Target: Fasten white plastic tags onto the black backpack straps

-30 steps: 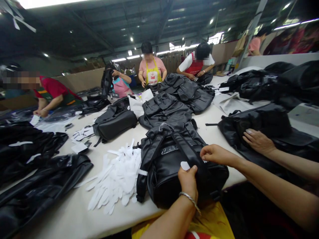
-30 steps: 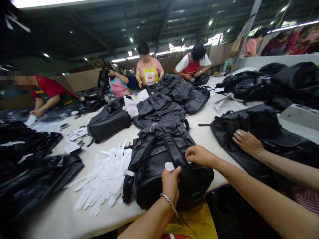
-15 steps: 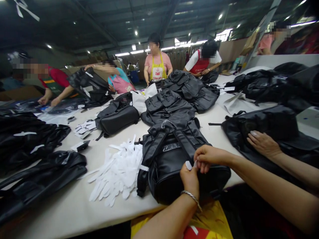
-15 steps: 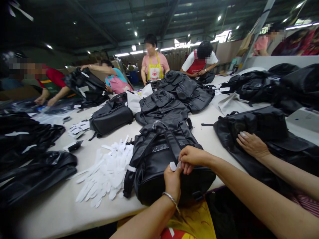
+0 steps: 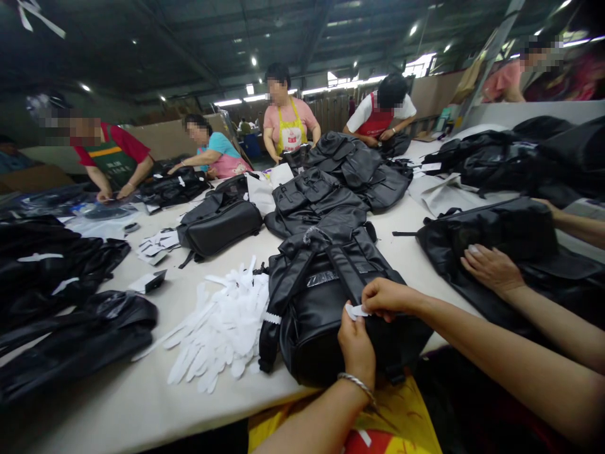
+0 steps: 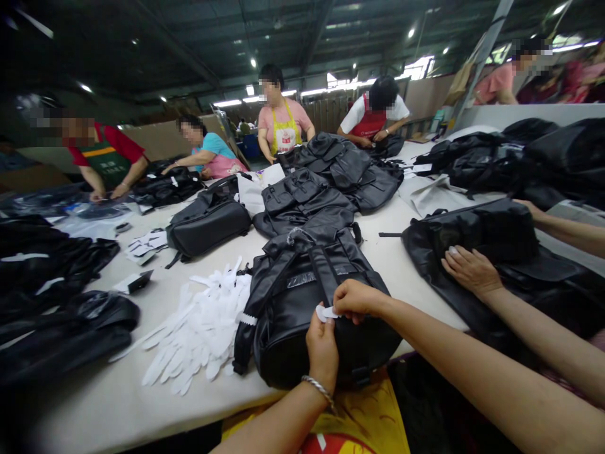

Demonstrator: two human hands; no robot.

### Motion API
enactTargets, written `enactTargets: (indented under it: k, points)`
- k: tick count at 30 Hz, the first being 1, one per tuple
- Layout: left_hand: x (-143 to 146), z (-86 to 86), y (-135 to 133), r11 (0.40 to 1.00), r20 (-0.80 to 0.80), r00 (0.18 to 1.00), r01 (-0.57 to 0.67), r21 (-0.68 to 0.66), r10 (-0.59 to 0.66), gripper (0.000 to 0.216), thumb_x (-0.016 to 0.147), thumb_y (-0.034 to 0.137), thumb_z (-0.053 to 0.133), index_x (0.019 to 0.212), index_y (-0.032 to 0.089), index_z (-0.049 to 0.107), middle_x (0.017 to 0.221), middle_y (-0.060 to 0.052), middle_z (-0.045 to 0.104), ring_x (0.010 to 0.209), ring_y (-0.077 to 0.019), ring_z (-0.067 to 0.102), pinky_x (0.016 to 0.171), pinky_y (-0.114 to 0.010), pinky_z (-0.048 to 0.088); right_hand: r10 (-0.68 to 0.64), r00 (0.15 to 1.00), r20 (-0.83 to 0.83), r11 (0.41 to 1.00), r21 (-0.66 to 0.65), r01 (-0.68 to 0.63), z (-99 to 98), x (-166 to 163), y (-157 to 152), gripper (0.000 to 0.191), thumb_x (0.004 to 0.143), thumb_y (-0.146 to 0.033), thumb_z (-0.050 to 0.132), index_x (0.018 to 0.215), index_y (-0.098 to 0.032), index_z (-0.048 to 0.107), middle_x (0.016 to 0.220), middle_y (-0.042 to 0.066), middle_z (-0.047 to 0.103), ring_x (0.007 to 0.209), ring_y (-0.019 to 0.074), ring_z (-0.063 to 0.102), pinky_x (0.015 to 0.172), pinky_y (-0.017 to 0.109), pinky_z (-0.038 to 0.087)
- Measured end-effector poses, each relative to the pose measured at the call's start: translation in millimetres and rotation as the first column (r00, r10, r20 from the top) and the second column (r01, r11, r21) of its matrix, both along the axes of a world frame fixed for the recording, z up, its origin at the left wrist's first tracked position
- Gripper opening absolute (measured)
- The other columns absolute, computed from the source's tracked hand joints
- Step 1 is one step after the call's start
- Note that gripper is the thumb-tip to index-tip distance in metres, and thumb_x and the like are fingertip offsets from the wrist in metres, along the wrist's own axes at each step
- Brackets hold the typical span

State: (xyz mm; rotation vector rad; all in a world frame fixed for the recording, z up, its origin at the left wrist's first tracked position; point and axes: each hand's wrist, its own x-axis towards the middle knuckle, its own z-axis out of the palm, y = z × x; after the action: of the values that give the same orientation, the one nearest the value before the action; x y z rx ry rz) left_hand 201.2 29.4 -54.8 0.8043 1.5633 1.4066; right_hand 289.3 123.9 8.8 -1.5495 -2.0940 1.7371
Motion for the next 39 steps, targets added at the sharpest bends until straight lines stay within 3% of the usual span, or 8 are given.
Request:
enactTargets:
  k: [5, 12, 19, 28, 34, 39]
  points:
    - [0.7, 3.0, -1.5, 1.0, -0.128, 0.991, 0.028, -0.013, -0.029, 0.044, 0.079, 0.02, 0.037, 0.121, 0.012, 0.04, 0.122, -0.01, 0.05, 0.111, -0.0154, 0.045, 0.094, -0.024, 0.033, -0.005, 1.0, -0.015, 1.0, 0.016, 0.005, 4.1, -0.8, -0.1, 0.007, 0.057, -0.014, 0.053, 0.05, -0.014, 0.055, 0.032, -0.007, 0.04, 0.025, 0.0051, 0.033, 0.026, 0.016, 0.025]
    - [-0.6, 8.2, -5.2, 0.998, -0.224, 0.972, 0.06, -0.036, -0.067, 0.046, 0.08, 0.023, 0.033, 0.124, 0.011, 0.038, 0.12, -0.012, 0.051, 0.108, -0.0179, 0.049, 0.091, -0.027, 0.037, -0.062, 0.996, -0.066, 0.996, 0.063, 0.067, -6.1, 1.0, -3.0, 0.011, 0.056, -0.015, 0.048, 0.046, -0.015, 0.05, 0.029, -0.007, 0.034, 0.023, 0.0051, 0.028, 0.025, 0.017, 0.019]
    - [-1.8, 1.0, -4.3, 0.998, -0.164, 0.985, 0.063, 0.002, -0.062, 0.045, 0.08, 0.022, 0.035, 0.124, 0.013, 0.037, 0.123, -0.009, 0.048, 0.112, -0.0145, 0.045, 0.095, -0.024, 0.034, -0.043, 0.987, -0.156, 0.998, 0.033, 0.048, -3.3, 4.2, -7.7, 0.009, 0.057, -0.021, 0.051, 0.052, -0.014, 0.054, 0.035, -0.008, 0.038, 0.029, 0.0039, 0.031, 0.029, 0.015, 0.024]
    - [-1.9, -2.1, -3.8, 0.998, -0.141, 0.988, 0.061, 0.003, -0.059, 0.045, 0.08, 0.024, 0.036, 0.124, 0.013, 0.037, 0.124, -0.009, 0.048, 0.111, -0.013, 0.045, 0.095, -0.023, 0.033, -0.091, 0.987, -0.13, 0.993, 0.061, 0.099, -11.7, 1.9, -7.7, 0.008, 0.055, -0.018, 0.048, 0.049, -0.015, 0.052, 0.031, -0.008, 0.035, 0.025, 0.0043, 0.028, 0.026, 0.016, 0.02]
    - [-1.8, -0.7, -4.1, 0.997, -0.201, 0.977, 0.075, 0.0, -0.074, 0.045, 0.081, 0.023, 0.034, 0.125, 0.013, 0.035, 0.122, -0.01, 0.049, 0.11, -0.0139, 0.047, 0.094, -0.024, 0.035, -0.047, 0.988, -0.148, 0.996, 0.072, 0.058, -9.9, 2.5, -9.2, 0.008, 0.057, -0.019, 0.051, 0.052, -0.014, 0.055, 0.032, -0.007, 0.037, 0.027, 0.0044, 0.03, 0.027, 0.015, 0.02]
    - [-5.2, 12.2, -7.2, 0.989, -0.312, 0.939, 0.148, -0.018, -0.146, 0.046, 0.081, 0.022, 0.033, 0.126, 0.014, 0.034, 0.12, -0.01, 0.052, 0.106, -0.0154, 0.05, 0.089, -0.025, 0.04, -0.019, 0.98, -0.198, 0.996, 0.086, 0.036, -10.8, 1.8, -10.3, 0.009, 0.06, -0.021, 0.052, 0.056, -0.013, 0.055, 0.037, -0.007, 0.042, 0.029, 0.0042, 0.034, 0.029, 0.015, 0.022]
